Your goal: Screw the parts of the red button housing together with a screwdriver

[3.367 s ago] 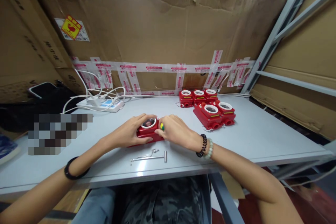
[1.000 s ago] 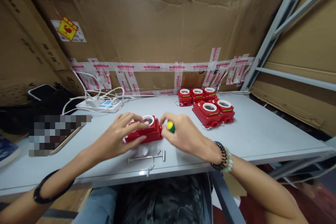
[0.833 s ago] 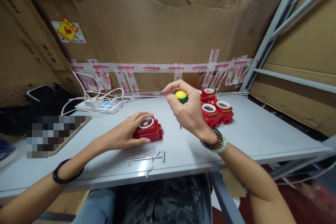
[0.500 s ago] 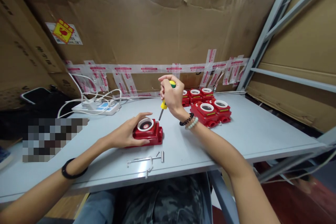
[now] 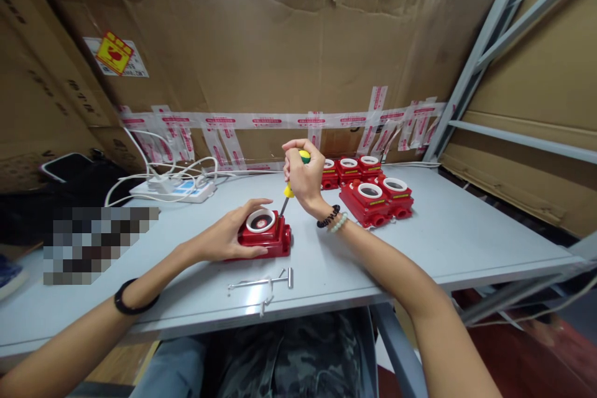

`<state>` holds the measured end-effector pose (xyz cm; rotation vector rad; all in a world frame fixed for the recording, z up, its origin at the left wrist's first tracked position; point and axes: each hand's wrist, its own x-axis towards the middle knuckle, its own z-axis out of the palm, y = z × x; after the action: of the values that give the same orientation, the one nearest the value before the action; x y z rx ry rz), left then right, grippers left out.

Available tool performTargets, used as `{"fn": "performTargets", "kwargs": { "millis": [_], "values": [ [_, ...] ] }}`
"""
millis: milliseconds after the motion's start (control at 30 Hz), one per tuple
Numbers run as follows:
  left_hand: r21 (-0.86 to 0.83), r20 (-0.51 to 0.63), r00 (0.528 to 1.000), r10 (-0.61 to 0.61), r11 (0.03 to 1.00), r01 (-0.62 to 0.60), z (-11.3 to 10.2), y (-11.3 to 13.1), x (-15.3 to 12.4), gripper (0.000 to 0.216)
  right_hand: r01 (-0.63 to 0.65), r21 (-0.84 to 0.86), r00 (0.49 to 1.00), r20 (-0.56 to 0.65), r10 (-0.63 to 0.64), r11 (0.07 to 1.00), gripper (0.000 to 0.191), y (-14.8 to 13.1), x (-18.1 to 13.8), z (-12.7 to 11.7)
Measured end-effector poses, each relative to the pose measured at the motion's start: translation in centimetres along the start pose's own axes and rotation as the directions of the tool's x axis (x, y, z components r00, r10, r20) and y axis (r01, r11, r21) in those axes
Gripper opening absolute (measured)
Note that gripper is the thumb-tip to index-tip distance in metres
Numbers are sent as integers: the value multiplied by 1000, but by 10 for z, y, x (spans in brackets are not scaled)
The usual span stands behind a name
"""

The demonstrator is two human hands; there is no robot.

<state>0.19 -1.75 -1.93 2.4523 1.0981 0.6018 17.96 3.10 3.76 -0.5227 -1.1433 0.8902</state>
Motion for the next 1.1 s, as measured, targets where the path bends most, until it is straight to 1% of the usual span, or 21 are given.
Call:
{"fn": "performTargets", "kwargs": {
  "millis": [167, 267, 333, 400, 433, 467, 500, 567, 600, 633, 667, 700, 733, 800, 867, 900, 933, 967, 1033, 1067, 1100],
  "values": [
    [14, -8, 1000, 2, 1000, -2, 0, 1, 0, 84, 22, -31, 1000, 15, -21, 999, 5, 0, -2, 1],
    [5, -8, 1000, 5, 1000, -5, 0, 1, 0, 85, 51, -97, 998, 28, -48, 994, 5, 2, -4, 2],
    [2, -3, 1000, 4, 1000, -4, -1, 1, 0, 85, 88, -195, 996, 47, -80, 977, 4, 1, -6, 2],
    [5, 1, 1000, -1, 1000, 1, -1, 0, 0, 84, 158, -358, 986, 111, -126, 920, 10, -1, -7, 4],
    [8, 4, 1000, -4, 1000, 4, -1, 0, 0, 84, 209, -465, 975, 171, -145, 860, 15, -4, -7, 5],
    [12, 5, 1000, -7, 1000, 7, -1, 0, 0, 84, 269, -581, 958, 242, -153, 768, 21, -8, -7, 6],
    [16, 7, 1000, -9, 1000, 9, -1, 0, 0, 84, 328, -694, 939, 312, -143, 641, 26, -13, -6, 8],
    [25, 8, 1000, -7, 1000, 6, -1, 0, 1, 83, 405, -858, 913, 401, -79, 316, 33, -24, -3, 11],
    [28, 9, 1000, -4, 1000, 4, -1, 0, 1, 82, 410, -897, 911, 410, -37, 165, 36, -30, 0, 13],
    [29, 12, 1000, -1, 1000, 0, -1, 1, 1, 82, 406, -913, 914, 407, 3, 48, 38, -35, 4, 14],
    [28, 16, 1000, 3, 1000, -3, -1, 1, 1, 82, 419, -907, 907, 418, 52, -24, 37, -41, 7, 15],
    [26, 21, 1000, 6, 1000, -7, -2, 1, 1, 82, 450, -891, 890, 442, 114, -55, 32, -47, 11, 15],
    [25, 26, 1000, 9, 1000, -10, -2, 1, 1, 82, 499, -866, 856, 483, 183, -48, 27, -52, 15, 15],
    [26, 32, 999, 12, 1000, -13, -2, 0, 1, 82, 601, -798, 744, 582, 329, 54, 15, -63, 21, 14],
    [35, 30, 999, 12, 999, -13, -2, -2, 1, 81, 655, -734, 614, 655, 440, 179, 18, -72, 23, 14],
    [41, 28, 1000, 12, 999, -13, -2, -2, 0, 81, 665, -717, 570, 669, 477, 211, 23, -75, 22, 14],
    [46, 27, 1000, 13, 999, -14, -1, -3, 0, 80, 671, -712, 552, 666, 502, 207, 26, -78, 21, 14],
    [52, 25, 1000, 17, 998, -19, -1, -3, 0, 81, 678, -717, 564, 650, 510, 164, 25, -79, 20, 15],
    [59, 22, 999, 25, 998, -26, -1, -4, 1, 81, 680, -733, 646, 606, 464, 10, 18, -79, 18, 17],
    [59, 19, 999, 26, 998, -27, -1, -4, 1, 81, 676, -734, 680, 593, 431, -58, 20, -79, 17, 19],
    [57, 18, 1000, 25, 998, -26, -1, -5, 1, 81, 674, -733, 697, 589, 408, -94, 22, -79, 17, 20]
  ]
}}
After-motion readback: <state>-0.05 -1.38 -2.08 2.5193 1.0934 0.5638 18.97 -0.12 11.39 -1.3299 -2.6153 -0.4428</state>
